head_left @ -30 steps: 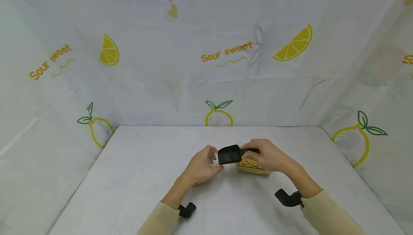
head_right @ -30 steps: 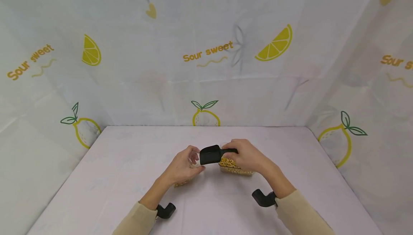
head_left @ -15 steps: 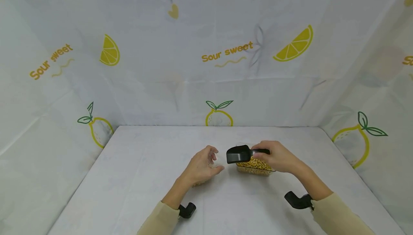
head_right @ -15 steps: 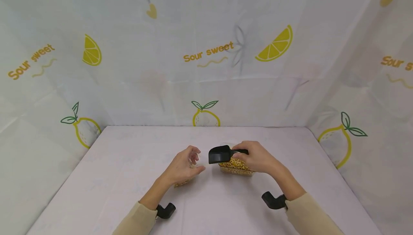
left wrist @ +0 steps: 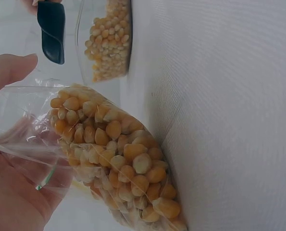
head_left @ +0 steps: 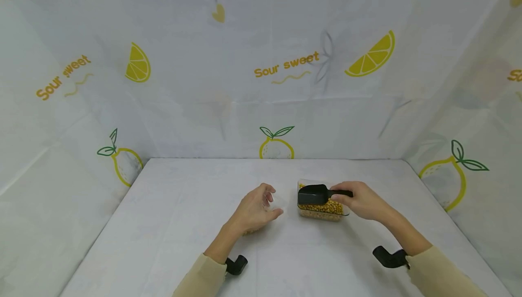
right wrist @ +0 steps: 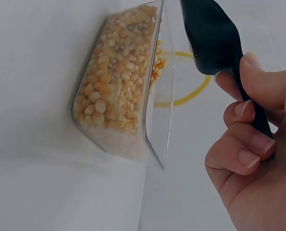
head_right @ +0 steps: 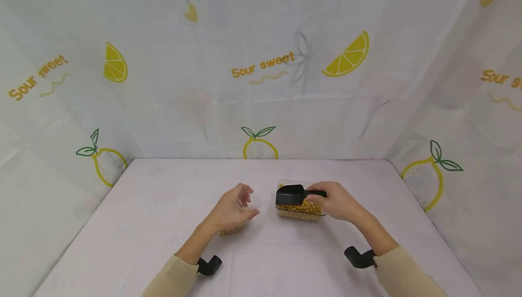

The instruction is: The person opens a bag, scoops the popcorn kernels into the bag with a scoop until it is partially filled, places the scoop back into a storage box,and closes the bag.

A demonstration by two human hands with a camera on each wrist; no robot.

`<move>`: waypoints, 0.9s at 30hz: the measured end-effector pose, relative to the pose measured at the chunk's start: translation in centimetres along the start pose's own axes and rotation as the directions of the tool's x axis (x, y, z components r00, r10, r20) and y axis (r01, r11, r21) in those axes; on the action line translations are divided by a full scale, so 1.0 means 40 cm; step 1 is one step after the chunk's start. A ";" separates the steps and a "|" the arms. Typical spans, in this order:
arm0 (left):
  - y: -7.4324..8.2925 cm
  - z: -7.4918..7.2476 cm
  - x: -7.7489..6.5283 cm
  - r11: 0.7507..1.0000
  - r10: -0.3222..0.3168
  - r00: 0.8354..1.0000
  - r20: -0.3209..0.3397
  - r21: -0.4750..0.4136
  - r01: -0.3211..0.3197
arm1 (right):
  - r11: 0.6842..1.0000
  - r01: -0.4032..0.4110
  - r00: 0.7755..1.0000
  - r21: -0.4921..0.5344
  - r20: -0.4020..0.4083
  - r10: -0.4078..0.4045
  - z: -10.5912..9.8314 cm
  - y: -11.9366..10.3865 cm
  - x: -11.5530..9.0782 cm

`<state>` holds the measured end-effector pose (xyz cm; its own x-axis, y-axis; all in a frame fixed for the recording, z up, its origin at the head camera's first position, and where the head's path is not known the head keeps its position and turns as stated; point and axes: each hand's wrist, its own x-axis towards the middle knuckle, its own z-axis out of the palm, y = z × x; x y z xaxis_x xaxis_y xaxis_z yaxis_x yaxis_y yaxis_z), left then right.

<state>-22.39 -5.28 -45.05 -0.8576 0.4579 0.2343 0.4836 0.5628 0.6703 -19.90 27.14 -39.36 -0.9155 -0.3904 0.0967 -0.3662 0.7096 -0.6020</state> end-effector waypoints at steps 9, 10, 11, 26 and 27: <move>-0.003 0.001 0.001 1.000 -0.004 1.000 -0.005 0.001 0.004 | 0.999 -0.024 1.000 -0.024 -0.012 0.024 -0.017 0.041 -0.021; -0.004 0.002 0.001 1.000 -0.003 1.000 -0.006 -0.001 0.003 | 0.999 -0.027 1.000 -0.026 -0.012 0.026 -0.018 0.044 -0.022; -0.005 0.002 0.001 1.000 -0.002 1.000 -0.006 -0.001 0.002 | 0.999 -0.033 0.999 -0.026 -0.012 0.033 -0.019 0.046 -0.024; -0.003 0.000 0.001 1.000 0.013 1.000 -0.016 -0.003 -0.013 | 0.995 -0.087 0.995 -0.045 0.039 0.089 -0.044 0.079 -0.025; -0.002 0.000 0.001 1.000 0.011 1.000 -0.016 -0.003 -0.011 | 0.995 -0.087 0.995 -0.048 0.045 0.089 -0.046 0.080 -0.025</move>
<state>-22.47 -5.33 -45.10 -0.8548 0.4531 0.2529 0.4927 0.5556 0.6697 -20.46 30.89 -39.94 -0.9362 -0.3515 0.0073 -0.2927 0.7679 -0.5698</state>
